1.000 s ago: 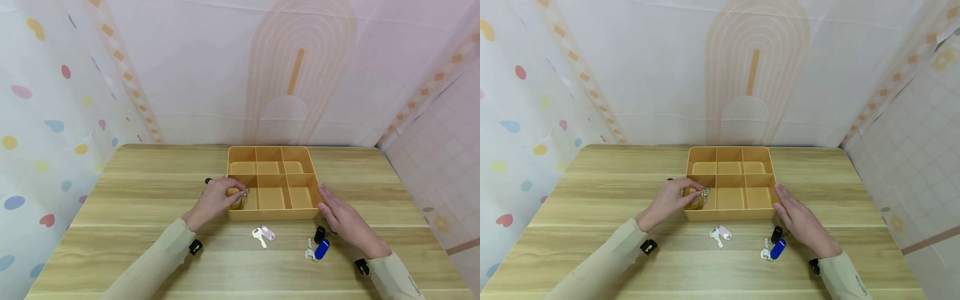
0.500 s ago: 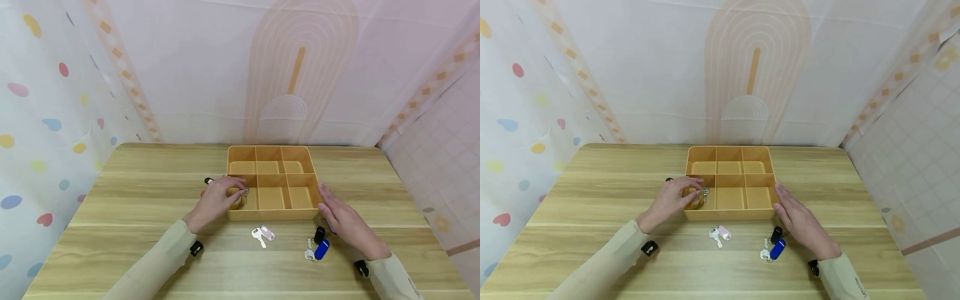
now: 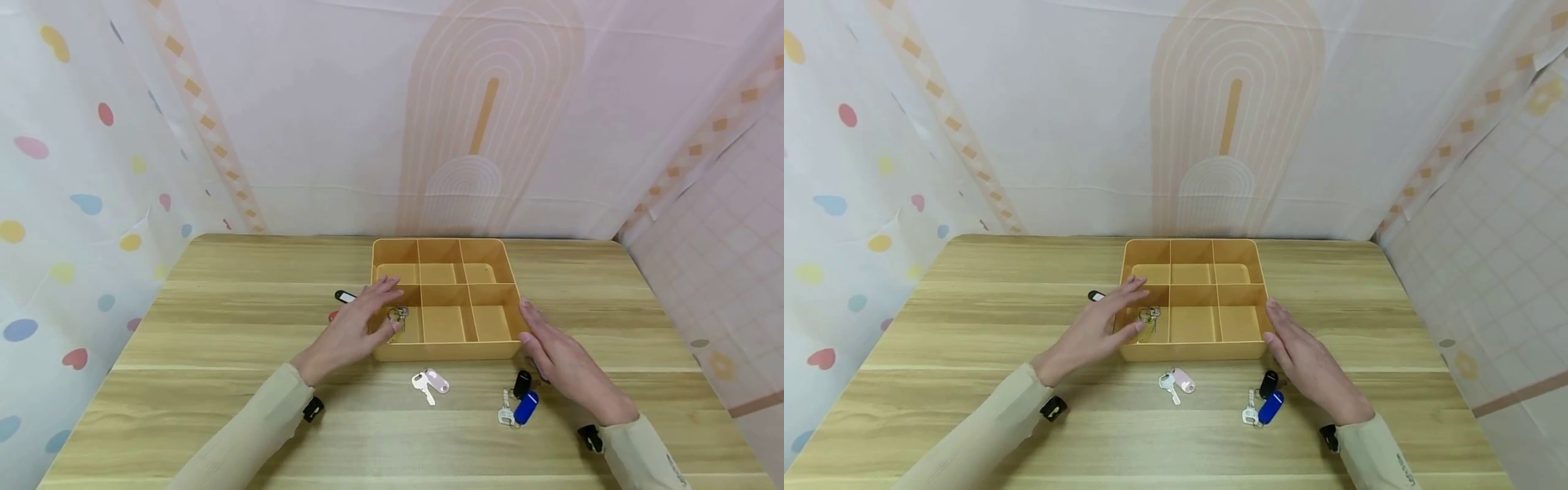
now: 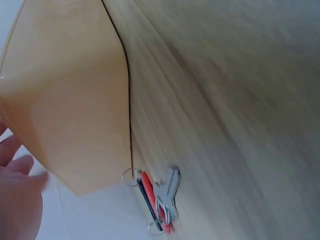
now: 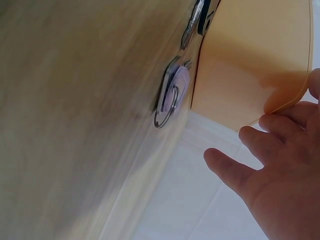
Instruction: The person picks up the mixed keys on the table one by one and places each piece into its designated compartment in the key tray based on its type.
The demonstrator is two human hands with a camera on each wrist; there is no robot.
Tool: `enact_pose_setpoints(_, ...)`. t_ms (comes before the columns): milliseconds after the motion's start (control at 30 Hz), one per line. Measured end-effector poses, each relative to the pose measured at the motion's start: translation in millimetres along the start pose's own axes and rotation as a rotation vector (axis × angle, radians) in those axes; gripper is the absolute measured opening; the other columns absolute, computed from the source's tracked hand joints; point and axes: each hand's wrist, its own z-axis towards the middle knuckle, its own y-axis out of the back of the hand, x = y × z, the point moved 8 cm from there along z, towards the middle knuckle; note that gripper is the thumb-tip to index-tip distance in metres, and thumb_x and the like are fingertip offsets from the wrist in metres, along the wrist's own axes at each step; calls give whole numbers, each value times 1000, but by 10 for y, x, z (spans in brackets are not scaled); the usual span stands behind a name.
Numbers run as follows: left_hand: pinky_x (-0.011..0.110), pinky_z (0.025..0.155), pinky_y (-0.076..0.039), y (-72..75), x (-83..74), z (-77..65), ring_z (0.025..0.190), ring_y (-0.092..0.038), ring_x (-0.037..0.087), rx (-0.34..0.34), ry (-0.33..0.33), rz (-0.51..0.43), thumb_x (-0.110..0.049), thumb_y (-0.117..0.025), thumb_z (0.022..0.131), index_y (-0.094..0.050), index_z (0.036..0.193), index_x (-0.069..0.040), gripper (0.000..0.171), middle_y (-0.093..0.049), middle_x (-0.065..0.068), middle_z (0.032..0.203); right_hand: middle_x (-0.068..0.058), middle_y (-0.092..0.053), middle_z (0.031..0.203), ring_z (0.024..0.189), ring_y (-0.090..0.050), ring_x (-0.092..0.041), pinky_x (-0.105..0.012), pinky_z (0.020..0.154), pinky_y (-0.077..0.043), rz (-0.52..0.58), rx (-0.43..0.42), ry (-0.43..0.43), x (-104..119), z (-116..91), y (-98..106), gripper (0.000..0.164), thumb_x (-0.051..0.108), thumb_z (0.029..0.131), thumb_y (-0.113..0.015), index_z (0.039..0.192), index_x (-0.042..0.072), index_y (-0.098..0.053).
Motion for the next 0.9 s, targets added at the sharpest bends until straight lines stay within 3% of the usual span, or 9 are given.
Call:
enact_pose_setpoints(267,51,127,-6,3,39,-130,159,-1,28,47,1,131,-50,-53,105,-28,163,-6,77,-3,4,174,-16,-25,168,152,-30,-37,-56,118,-30,-1,-5,-7,-33,-38,19,58,30,114,-42,163,4,-25)
enact_pose_setpoints(567,66,123,-10,34,168,-237,159,3,30,131,85,195,-51,-43,109,-15,166,-7,78,1,3,174,-17,-26,168,152,-29,-40,-51,122,-26,29,0,0,4,16,51,57,29,114,-41,162,1,-28)
enact_pose_setpoints(700,66,122,-11,28,194,-261,158,6,30,177,95,224,-48,-38,111,-10,166,-4,75,4,6,173,-15,-25,169,152,-28,-39,-54,121,-26,41,10,1,31,57,29,57,31,114,-41,162,1,-29)
enact_pose_setpoints(900,67,122,-11,51,203,-260,158,2,32,192,87,258,-47,-38,111,-8,166,-4,76,2,8,173,-16,-23,169,153,-27,-41,-62,119,-27,59,37,-22,1,67,24,59,34,114,-39,163,4,-26)
